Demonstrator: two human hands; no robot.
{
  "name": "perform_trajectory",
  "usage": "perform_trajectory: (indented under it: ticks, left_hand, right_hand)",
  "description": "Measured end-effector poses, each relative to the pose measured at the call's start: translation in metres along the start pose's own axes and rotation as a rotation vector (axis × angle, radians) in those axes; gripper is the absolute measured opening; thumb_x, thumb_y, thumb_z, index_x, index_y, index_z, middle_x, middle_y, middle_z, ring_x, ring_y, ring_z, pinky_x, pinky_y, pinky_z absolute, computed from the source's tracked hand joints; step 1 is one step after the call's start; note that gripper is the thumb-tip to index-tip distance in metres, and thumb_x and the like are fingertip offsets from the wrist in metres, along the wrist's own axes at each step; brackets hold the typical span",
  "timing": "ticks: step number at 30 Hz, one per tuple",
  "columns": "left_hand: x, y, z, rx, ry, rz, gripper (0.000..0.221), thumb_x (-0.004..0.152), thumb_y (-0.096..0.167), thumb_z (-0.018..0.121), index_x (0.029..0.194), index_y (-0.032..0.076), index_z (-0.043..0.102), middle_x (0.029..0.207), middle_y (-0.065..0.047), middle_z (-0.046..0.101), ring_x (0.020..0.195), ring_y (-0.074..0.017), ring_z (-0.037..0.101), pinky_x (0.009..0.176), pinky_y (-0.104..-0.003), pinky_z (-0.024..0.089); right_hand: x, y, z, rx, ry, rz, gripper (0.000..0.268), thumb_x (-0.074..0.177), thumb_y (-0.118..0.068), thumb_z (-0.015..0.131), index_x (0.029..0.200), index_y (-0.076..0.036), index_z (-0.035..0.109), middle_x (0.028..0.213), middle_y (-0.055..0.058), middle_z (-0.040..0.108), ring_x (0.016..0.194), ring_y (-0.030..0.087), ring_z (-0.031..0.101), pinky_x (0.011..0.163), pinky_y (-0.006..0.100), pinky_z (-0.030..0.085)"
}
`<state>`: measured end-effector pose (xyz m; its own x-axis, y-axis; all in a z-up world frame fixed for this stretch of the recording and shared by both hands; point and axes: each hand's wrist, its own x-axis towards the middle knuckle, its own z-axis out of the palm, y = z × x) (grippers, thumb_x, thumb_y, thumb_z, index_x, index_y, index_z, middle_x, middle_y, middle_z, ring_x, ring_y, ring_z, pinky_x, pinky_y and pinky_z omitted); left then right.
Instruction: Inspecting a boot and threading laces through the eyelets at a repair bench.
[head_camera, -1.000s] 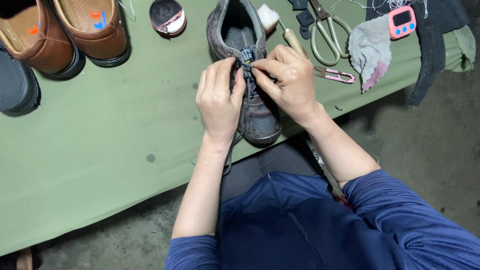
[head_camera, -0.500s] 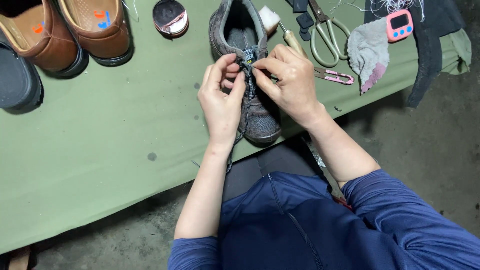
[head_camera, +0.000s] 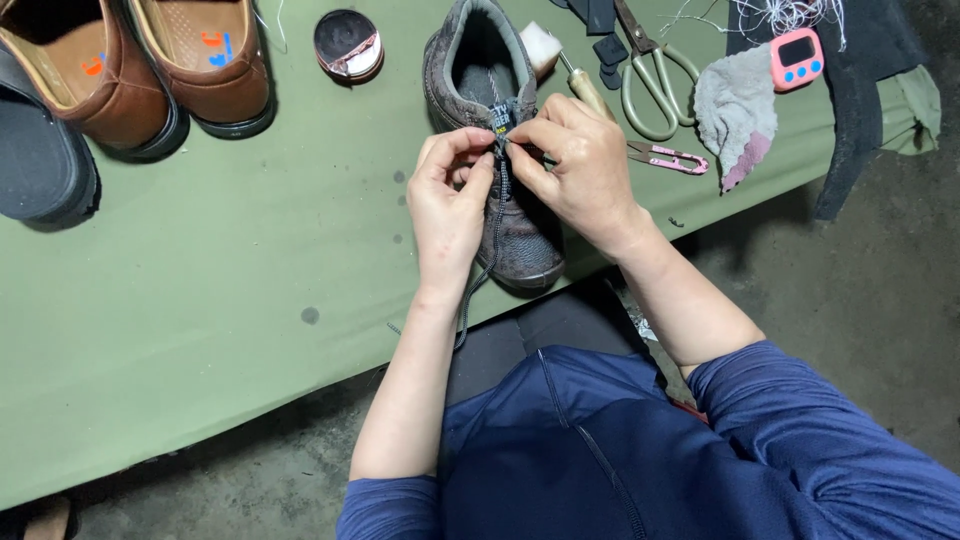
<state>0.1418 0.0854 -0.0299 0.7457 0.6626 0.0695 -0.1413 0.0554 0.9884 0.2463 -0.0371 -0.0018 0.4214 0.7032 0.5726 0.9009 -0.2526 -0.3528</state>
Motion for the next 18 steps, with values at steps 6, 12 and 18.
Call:
perform_trajectory:
  ticks: [6, 12, 18]
  left_hand:
    - [0.006, 0.000, -0.004, 0.127, 0.030, 0.111, 0.011, 0.101, 0.012, 0.064, 0.108, 0.011, 0.072, 0.105, 0.001, 0.070, 0.092, -0.0060, 0.061, 0.082, -0.021, 0.051]
    - [0.017, -0.006, -0.009, -0.022, -0.003, 0.045, 0.005, 0.096, 0.015, 0.072, 0.098, 0.011, 0.071, 0.091, 0.003, 0.071, 0.079, -0.0007, 0.057, 0.073, -0.016, 0.048]
    - [0.013, 0.026, -0.052, 0.017, 0.139, 0.059, 0.003, 0.101, 0.017, 0.064, 0.101, 0.015, 0.061, 0.098, 0.001, 0.069, 0.091, -0.0076, 0.067, 0.078, -0.022, 0.052]
  right_hand:
    - [0.008, -0.003, -0.004, -0.050, -0.053, -0.073, 0.006, 0.101, -0.010, 0.077, 0.102, -0.004, 0.076, 0.085, 0.006, 0.055, 0.078, 0.025, 0.056, 0.098, 0.050, 0.045]
    - [0.005, 0.001, -0.003, -0.051, -0.039, -0.070, 0.007, 0.103, -0.010, 0.077, 0.105, -0.004, 0.076, 0.086, 0.008, 0.055, 0.079, 0.027, 0.056, 0.104, 0.058, 0.043]
    - [-0.009, 0.009, -0.018, 0.156, -0.059, 0.010, 0.029, 0.101, -0.007, 0.076, 0.128, 0.002, 0.069, 0.109, 0.015, 0.071, 0.094, 0.025, 0.066, 0.083, 0.036, 0.055]
